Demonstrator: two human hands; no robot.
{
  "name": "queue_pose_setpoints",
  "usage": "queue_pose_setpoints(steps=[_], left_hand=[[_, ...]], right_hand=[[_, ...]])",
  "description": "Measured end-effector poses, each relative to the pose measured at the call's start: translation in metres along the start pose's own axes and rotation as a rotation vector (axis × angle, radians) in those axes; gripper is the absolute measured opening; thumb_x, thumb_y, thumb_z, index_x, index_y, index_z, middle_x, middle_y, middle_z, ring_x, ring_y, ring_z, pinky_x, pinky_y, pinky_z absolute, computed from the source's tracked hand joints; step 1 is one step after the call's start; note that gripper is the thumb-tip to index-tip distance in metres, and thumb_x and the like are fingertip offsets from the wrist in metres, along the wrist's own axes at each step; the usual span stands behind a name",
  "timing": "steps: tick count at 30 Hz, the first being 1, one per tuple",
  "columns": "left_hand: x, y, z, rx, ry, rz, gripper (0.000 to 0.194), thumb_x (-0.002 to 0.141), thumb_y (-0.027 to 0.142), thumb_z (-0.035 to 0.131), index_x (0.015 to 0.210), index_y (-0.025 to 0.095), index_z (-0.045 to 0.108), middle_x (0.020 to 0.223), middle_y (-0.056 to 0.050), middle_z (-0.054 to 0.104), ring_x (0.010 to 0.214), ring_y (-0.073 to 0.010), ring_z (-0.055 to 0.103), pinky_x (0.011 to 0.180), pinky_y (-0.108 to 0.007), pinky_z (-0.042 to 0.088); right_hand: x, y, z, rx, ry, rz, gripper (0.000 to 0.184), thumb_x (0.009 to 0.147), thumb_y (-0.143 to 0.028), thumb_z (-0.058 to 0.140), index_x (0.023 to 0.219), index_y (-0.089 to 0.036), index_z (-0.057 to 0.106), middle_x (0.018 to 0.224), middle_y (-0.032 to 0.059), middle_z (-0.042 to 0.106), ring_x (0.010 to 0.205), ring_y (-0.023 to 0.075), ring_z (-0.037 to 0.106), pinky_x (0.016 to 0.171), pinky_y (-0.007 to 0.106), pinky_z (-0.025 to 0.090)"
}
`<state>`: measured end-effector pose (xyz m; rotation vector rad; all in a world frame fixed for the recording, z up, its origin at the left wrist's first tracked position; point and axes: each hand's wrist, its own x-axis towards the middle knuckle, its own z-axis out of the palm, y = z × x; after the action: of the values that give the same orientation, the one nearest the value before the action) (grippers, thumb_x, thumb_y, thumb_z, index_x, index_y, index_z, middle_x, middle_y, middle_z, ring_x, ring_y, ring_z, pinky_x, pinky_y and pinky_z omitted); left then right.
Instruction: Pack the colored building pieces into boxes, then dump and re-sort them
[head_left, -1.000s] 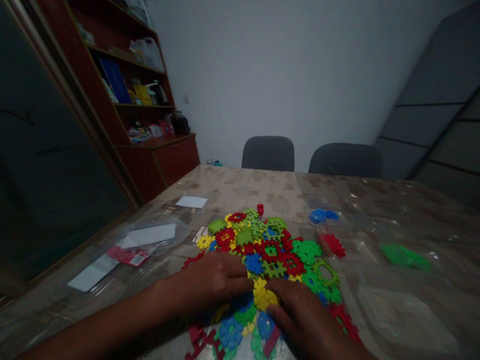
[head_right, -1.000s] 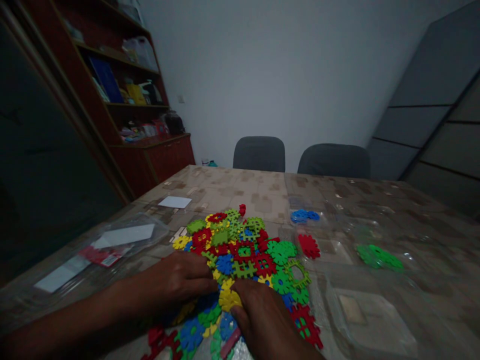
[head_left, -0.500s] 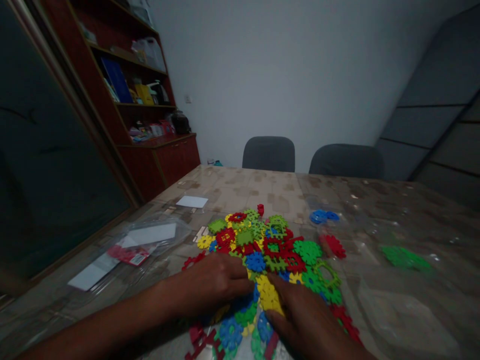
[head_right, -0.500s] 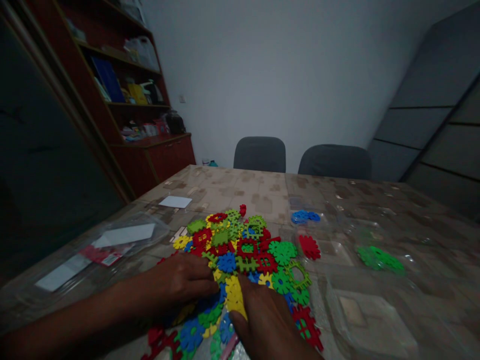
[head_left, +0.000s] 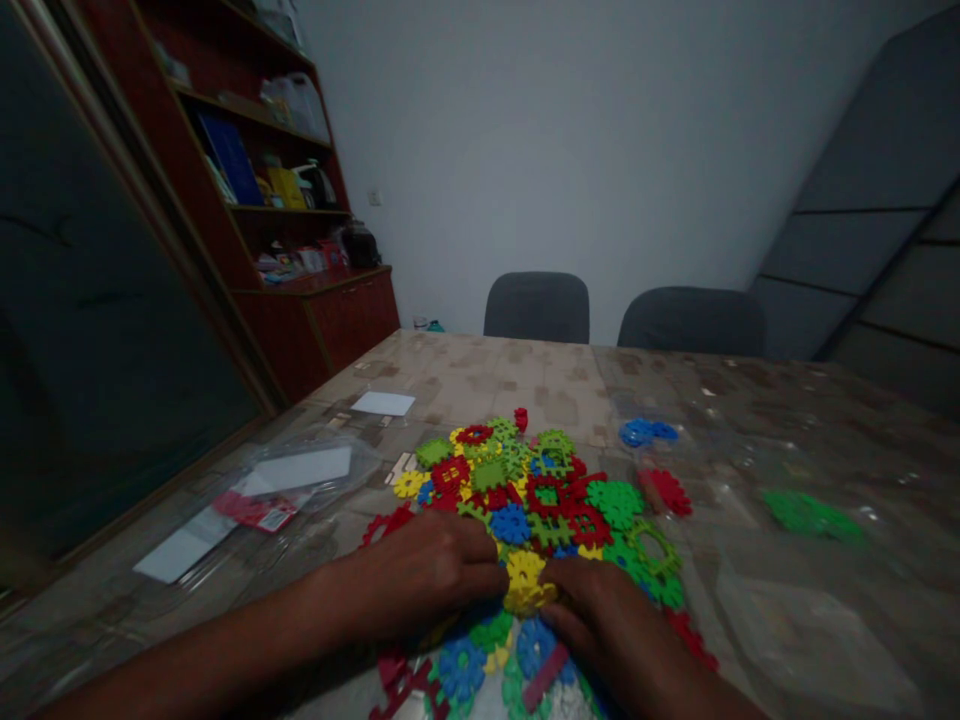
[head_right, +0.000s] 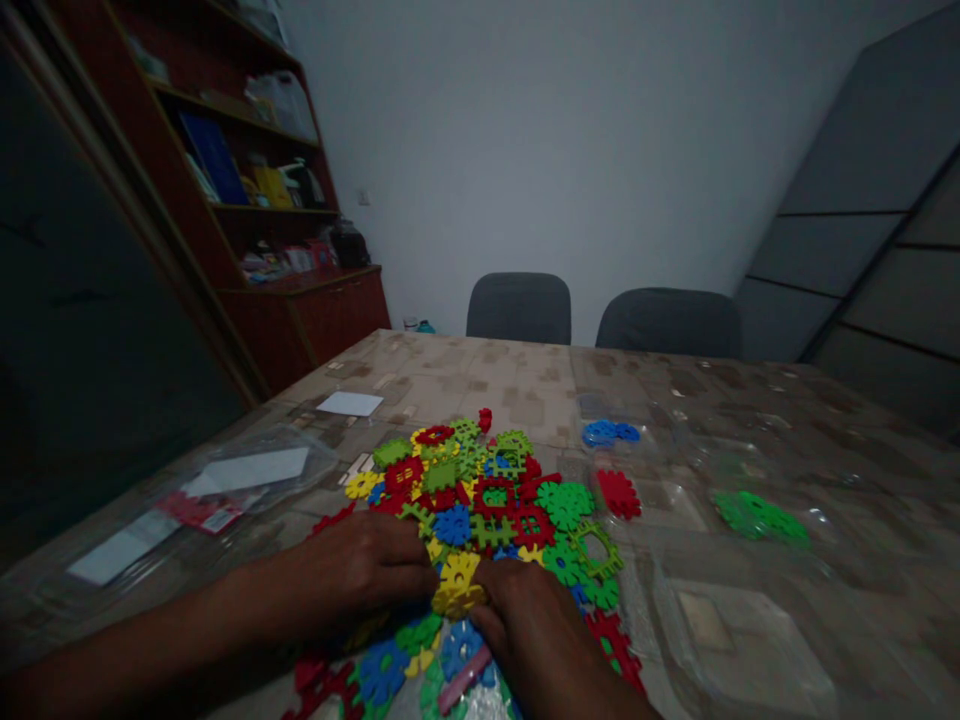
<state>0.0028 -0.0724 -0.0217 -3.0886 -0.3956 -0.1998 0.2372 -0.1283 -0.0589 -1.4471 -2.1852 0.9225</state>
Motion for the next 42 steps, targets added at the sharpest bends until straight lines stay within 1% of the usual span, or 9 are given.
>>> queue_pose_setpoints(steps=[12, 17, 21, 24, 27, 32, 36, 39, 42], left_hand=[[0.000, 0.000, 0.007, -0.005, 0.034, 0.033, 0.005, 0.096, 0.014, 0.060, 0.094, 0.017, 0.063, 0.081, -0.002, 0.066, 0.069, -0.0160, 0.057, 0.056, -0.030, 0.040], [0.000, -0.001, 0.011, -0.026, 0.053, 0.034, 0.009, 0.098, 0.014, 0.056, 0.092, 0.016, 0.061, 0.081, -0.003, 0.065, 0.068, -0.0158, 0.056, 0.056, -0.029, 0.040], [-0.001, 0.000, 0.011, -0.054, 0.046, 0.029, 0.013, 0.099, 0.013, 0.050, 0.093, 0.018, 0.060, 0.080, -0.004, 0.064, 0.068, -0.0168, 0.056, 0.055, -0.030, 0.039], [-0.001, 0.003, 0.011, -0.095, 0.071, 0.021, 0.016, 0.102, 0.014, 0.045, 0.101, 0.018, 0.060, 0.085, -0.006, 0.064, 0.070, -0.0174, 0.056, 0.057, -0.031, 0.039], [0.001, 0.007, 0.009, -0.122, 0.110, -0.008, 0.018, 0.101, 0.015, 0.043, 0.106, 0.018, 0.060, 0.087, -0.006, 0.064, 0.072, -0.0185, 0.055, 0.058, -0.031, 0.040], [0.007, 0.013, 0.005, -0.142, 0.111, -0.005, 0.016, 0.102, 0.017, 0.045, 0.106, 0.022, 0.059, 0.091, -0.006, 0.066, 0.079, -0.0190, 0.056, 0.068, -0.030, 0.046], [0.009, 0.012, 0.007, -0.145, 0.076, 0.001, 0.014, 0.102, 0.017, 0.047, 0.106, 0.022, 0.060, 0.093, -0.006, 0.067, 0.082, -0.0192, 0.057, 0.071, -0.030, 0.047], [0.007, 0.011, 0.009, -0.132, 0.058, -0.005, 0.014, 0.102, 0.018, 0.046, 0.103, 0.021, 0.060, 0.094, -0.006, 0.067, 0.082, -0.0201, 0.058, 0.070, -0.031, 0.046], [0.007, 0.010, 0.010, -0.134, 0.074, 0.002, 0.016, 0.103, 0.018, 0.044, 0.105, 0.021, 0.060, 0.093, -0.007, 0.068, 0.083, -0.0200, 0.059, 0.071, -0.031, 0.047]], right_hand=[[0.003, -0.002, 0.000, -0.010, -0.002, -0.038, 0.012, 0.090, -0.023, 0.060, 0.080, -0.019, 0.065, 0.079, -0.0001, 0.071, 0.068, 0.0138, 0.059, 0.059, 0.023, 0.034], [-0.002, -0.008, -0.028, -0.057, 0.051, -0.009, 0.011, 0.088, -0.018, 0.059, 0.078, -0.019, 0.063, 0.075, 0.0011, 0.068, 0.064, 0.0132, 0.055, 0.056, 0.024, 0.034], [-0.010, -0.001, -0.072, -0.111, 0.167, 0.004, 0.015, 0.086, -0.023, 0.060, 0.071, -0.020, 0.059, 0.064, 0.0000, 0.060, 0.058, 0.0134, 0.051, 0.053, 0.025, 0.033], [-0.018, 0.020, -0.117, -0.092, 0.285, 0.070, 0.019, 0.086, -0.033, 0.061, 0.071, -0.022, 0.058, 0.057, -0.0030, 0.052, 0.049, 0.0120, 0.045, 0.047, 0.025, 0.030], [-0.026, 0.051, -0.167, -0.009, 0.445, 0.271, 0.027, 0.086, -0.042, 0.066, 0.069, -0.020, 0.060, 0.055, -0.0037, 0.051, 0.046, 0.0109, 0.045, 0.045, 0.025, 0.030], [-0.030, 0.104, -0.229, -0.037, 0.677, 0.526, 0.037, 0.094, -0.036, 0.056, 0.064, -0.014, 0.061, 0.050, -0.0024, 0.050, 0.043, 0.0083, 0.043, 0.050, 0.030, 0.032], [-0.024, 0.144, -0.253, -0.124, 0.711, 0.687, 0.037, 0.097, -0.031, 0.056, 0.066, -0.010, 0.063, 0.050, 0.0008, 0.054, 0.045, 0.0092, 0.047, 0.051, 0.031, 0.035], [-0.014, 0.170, -0.261, -0.147, 0.678, 0.786, 0.032, 0.101, -0.036, 0.051, 0.090, -0.011, 0.067, 0.081, 0.0041, 0.066, 0.067, 0.0121, 0.063, 0.063, 0.028, 0.050], [-0.002, 0.187, -0.262, -0.138, 0.665, 0.788, 0.033, 0.103, -0.039, 0.047, 0.115, -0.015, 0.064, 0.112, 0.0076, 0.065, 0.094, 0.0175, 0.067, 0.080, 0.036, 0.056]])
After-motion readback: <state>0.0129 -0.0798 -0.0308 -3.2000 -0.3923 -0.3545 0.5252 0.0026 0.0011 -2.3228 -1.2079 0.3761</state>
